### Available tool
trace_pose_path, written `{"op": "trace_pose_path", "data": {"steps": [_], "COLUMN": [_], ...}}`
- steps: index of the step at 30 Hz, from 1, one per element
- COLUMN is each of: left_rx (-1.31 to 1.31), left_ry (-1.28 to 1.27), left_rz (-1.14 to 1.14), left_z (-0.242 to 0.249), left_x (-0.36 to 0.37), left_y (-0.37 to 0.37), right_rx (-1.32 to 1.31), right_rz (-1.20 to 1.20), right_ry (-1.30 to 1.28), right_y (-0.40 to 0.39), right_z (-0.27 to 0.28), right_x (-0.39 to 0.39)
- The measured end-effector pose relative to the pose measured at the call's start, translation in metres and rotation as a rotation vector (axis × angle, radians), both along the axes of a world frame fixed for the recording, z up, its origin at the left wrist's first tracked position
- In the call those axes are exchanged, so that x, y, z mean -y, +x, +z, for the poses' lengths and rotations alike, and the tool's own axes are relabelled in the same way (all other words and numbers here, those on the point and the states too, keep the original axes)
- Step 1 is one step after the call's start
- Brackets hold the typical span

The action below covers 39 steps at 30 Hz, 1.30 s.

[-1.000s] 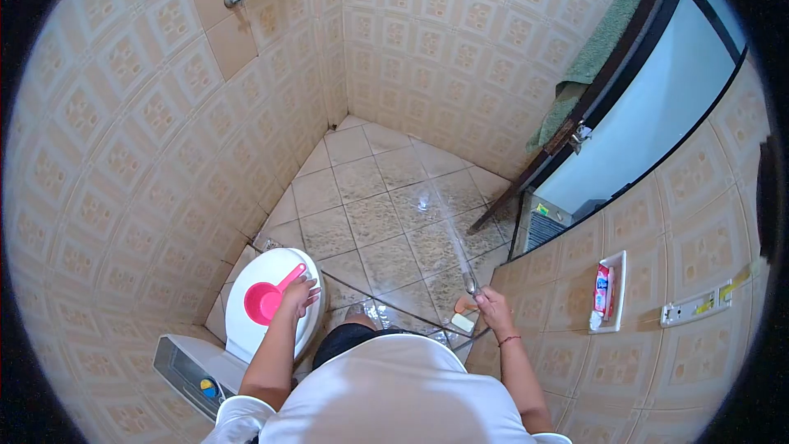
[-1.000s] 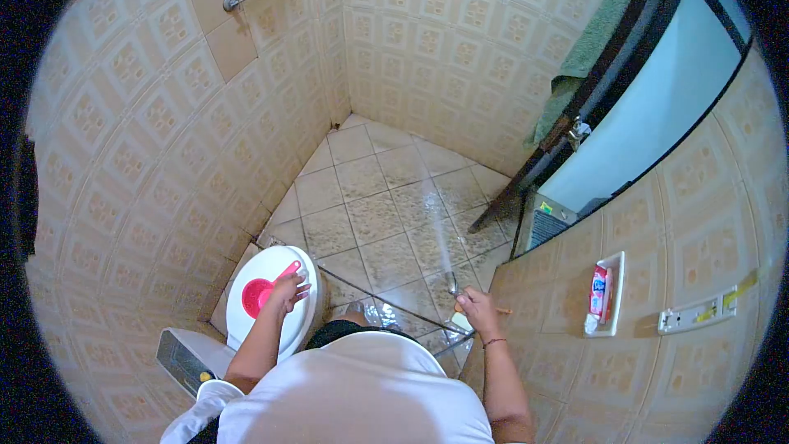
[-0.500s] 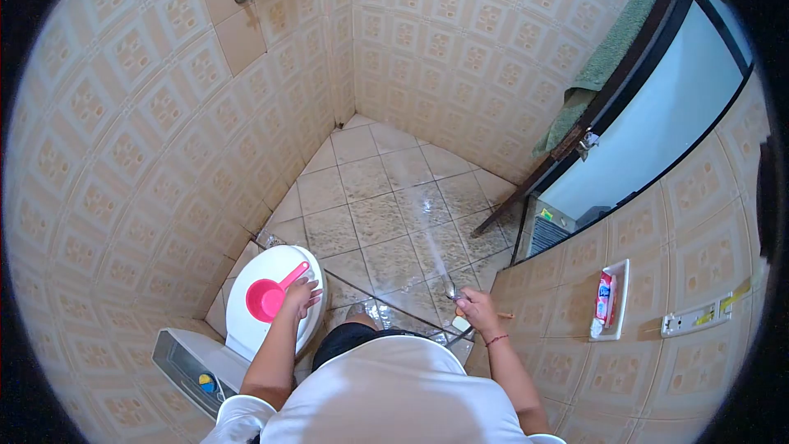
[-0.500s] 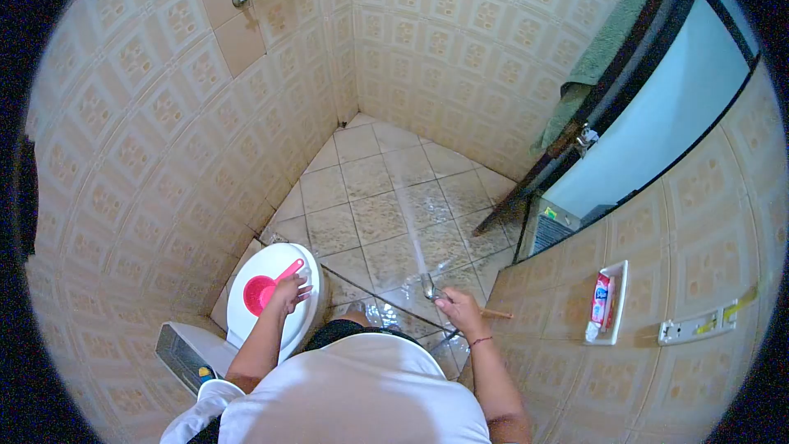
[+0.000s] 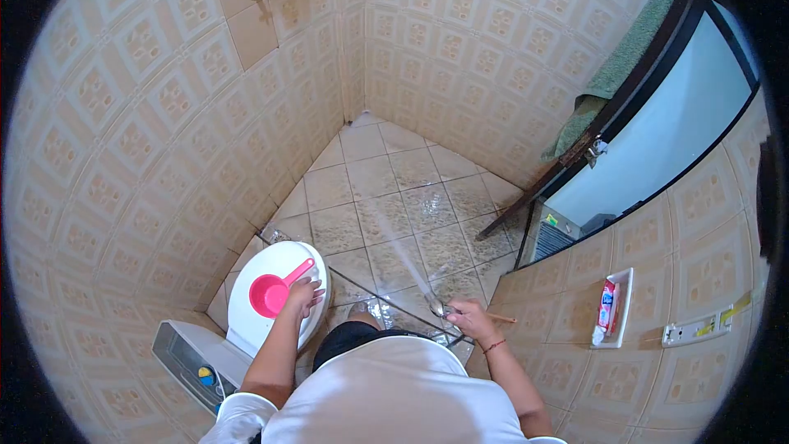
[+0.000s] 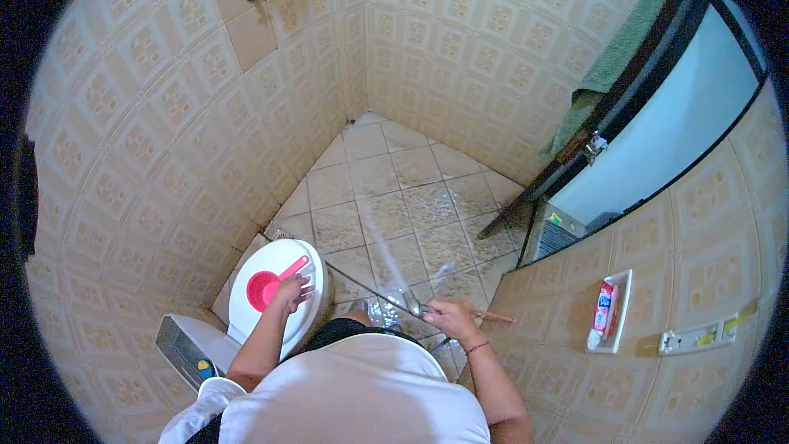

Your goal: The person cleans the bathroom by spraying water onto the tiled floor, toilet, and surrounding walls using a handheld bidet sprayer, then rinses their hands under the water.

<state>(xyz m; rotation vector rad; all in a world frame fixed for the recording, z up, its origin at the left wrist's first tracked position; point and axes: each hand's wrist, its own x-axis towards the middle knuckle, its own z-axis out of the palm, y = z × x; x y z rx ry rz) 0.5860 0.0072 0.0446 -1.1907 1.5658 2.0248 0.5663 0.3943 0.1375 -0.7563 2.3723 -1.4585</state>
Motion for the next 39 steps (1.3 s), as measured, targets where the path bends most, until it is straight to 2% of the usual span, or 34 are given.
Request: {"op": "trace_pose_path", "data": {"steps": [6,10,13,18,25,32,39], "left_rx": [-0.015,-0.008,0.003,0.003,0.013,0.056,0.083], "left_ry": [0.014,-0.014,-0.015,-0.012,-0.025,-0.052,-0.074], "left_rz": [-0.009,0.017,0.007,-0.019,0.028,0.098,0.137], "left_z": [0.002,0.004,0.006,0.000,0.001,-0.003,-0.011], "left_x": [-0.001,-0.004,-0.003,-0.001,0.000,0.008,0.018], "left_y": [-0.001,0.001,0.001,0.003,0.011,0.029,0.040], "right_rx": [0.050,0.090,0.167,0.234,0.529,0.559,0.574], "right_rz": [-0.034,0.065,-0.022,0.019,0.059,0.044,0.034], "right_ry": [-0.085,-0.045,-0.096,-0.190,-0.252,-0.207,-0.238], "right_y": [0.003,0.008,0.008,0.004,-0.005,-0.020,-0.036], "right_z": [0.006,0.008,0.011,0.021,0.019,0.030,0.011], "right_x": [0.005,0.004,0.002,0.004,-0.002,0.011,0.014]}}
